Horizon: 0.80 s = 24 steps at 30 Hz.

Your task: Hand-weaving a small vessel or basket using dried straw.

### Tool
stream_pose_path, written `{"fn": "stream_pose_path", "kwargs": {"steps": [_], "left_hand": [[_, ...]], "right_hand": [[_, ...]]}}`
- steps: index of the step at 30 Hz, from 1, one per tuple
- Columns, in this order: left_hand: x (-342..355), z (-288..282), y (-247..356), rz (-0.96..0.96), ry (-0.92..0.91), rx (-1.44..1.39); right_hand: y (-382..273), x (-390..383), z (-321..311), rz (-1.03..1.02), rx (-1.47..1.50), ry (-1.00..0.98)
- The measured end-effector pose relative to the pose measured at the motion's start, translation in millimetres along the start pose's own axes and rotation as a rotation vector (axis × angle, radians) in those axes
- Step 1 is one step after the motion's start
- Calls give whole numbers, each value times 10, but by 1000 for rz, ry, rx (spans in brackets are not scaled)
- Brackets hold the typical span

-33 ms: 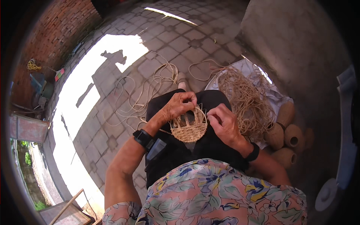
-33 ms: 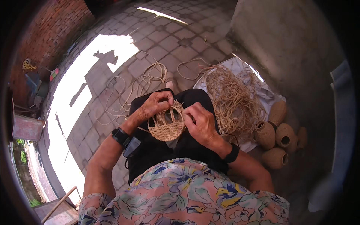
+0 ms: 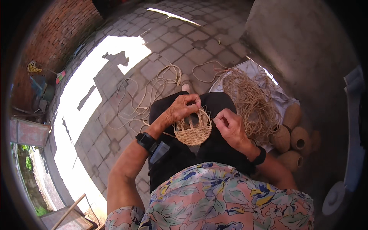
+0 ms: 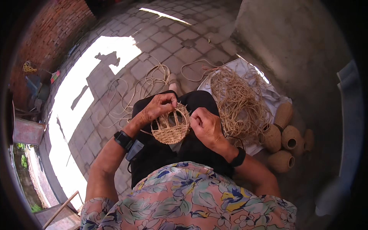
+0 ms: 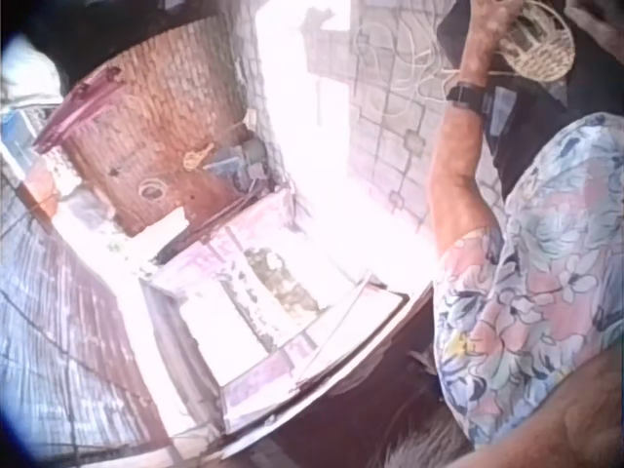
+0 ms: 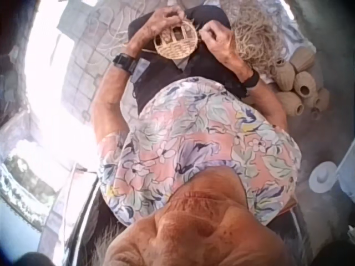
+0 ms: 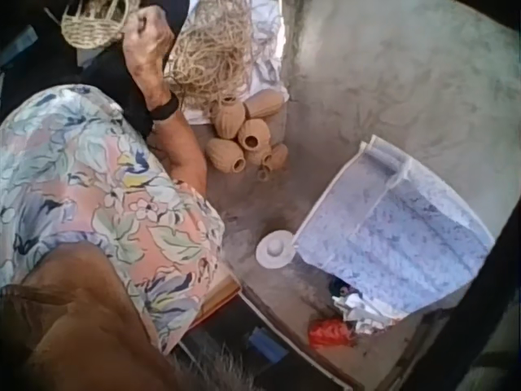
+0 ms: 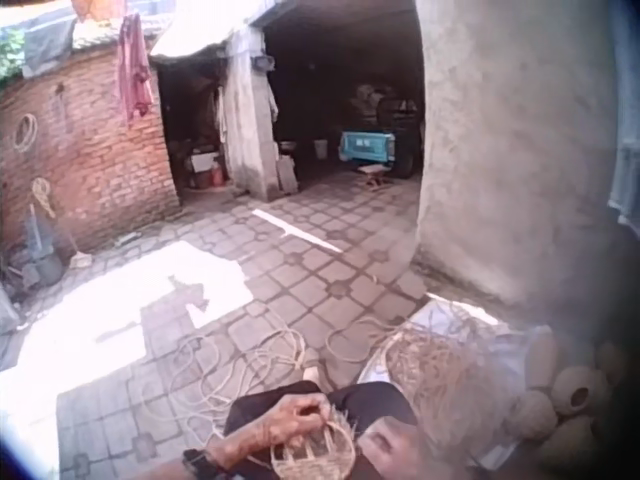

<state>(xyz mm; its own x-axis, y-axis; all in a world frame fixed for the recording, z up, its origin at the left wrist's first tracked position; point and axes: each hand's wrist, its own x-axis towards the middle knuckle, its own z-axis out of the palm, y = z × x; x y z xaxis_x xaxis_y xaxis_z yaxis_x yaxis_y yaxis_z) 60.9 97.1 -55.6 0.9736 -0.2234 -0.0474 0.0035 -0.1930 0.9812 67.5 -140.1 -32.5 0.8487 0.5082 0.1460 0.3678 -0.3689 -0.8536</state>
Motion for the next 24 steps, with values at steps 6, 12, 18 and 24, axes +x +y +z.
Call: {"fn": "stream_pose_path", "kwargs": {"steps": [6,12,18,24], "left_hand": [[31,51,82,-99,-33,-46],[6,-20,255,-36,301,-283],[-209,-23,282,-102,708,-697],[-573,209,187,-173,744,-649]], "right_hand": [[87,-246,-53,9,-245,-734],[160,-211,0,146,51,-784],[146,6,122,314,649,-660],[182,-104,244,579,966,-498]]}}
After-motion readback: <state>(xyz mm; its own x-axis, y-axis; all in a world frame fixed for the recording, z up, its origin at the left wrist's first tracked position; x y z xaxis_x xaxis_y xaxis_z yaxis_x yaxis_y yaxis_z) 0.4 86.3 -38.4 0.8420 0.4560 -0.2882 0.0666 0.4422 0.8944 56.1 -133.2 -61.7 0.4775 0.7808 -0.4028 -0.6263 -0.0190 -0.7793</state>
